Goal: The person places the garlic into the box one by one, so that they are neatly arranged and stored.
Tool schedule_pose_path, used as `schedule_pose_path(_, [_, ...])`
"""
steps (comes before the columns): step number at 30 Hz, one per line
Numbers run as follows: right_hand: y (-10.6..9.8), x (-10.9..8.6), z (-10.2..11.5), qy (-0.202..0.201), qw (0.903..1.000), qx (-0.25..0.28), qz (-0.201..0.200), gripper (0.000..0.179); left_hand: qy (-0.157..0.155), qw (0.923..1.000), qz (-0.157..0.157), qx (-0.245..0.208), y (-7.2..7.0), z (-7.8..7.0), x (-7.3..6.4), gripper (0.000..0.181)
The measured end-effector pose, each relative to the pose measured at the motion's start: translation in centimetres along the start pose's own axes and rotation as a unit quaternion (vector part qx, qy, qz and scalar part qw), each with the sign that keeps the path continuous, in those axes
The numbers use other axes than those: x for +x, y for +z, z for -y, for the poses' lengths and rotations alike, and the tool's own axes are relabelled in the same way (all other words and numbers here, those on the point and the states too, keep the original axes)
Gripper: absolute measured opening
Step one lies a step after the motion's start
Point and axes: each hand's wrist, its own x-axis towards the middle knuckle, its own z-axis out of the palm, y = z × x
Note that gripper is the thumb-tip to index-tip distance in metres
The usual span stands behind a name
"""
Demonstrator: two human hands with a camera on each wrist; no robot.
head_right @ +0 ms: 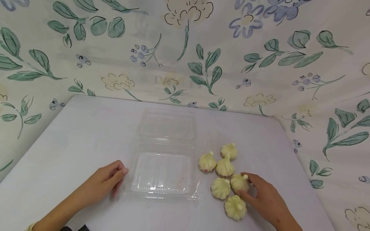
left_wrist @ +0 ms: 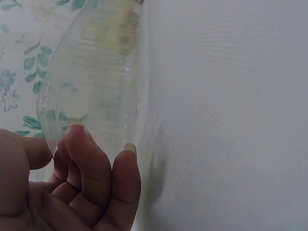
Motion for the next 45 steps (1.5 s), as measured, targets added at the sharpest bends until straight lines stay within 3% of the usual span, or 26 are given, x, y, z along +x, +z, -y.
schedule_pose_path(5, [-0.1, 0.0, 0.1, 0.007, 0.9999, -0.002, 0.009, 0.065, 0.009, 0.9997, 0.007, -0.021, 0.0, 0.2, -0.1, 0.035])
schedule_pose_path(16, [-0.2, 0.0, 0.3, 0.035, 0.9993, -0.004, 0.015, 0.070, 0.062, 0.9957, 0.024, -0.064, -0.2, 1.3, 0.3, 0.028])
schedule_pose_path(25, [-1.4, 0.2, 0.8, 0.036, 0.9993, -0.008, -0.010, 0.067, 0.075, 0.9936, 0.028, -0.080, -0.1, 1.8, 0.6, 0.028])
schedule_pose_path(39, [-3.1, 0.8, 2.9, 0.004, 0.9987, -0.007, -0.051, 0.062, 0.077, 0.9932, 0.034, -0.081, 0.0, 1.9, 0.9, 0.030])
schedule_pose_path(45, [-3.8, 1.5, 4.9, -0.045, 0.9968, 0.011, -0.066, 0.060, 0.078, 0.9924, 0.037, -0.088, 0.1, 2.1, 1.0, 0.031])
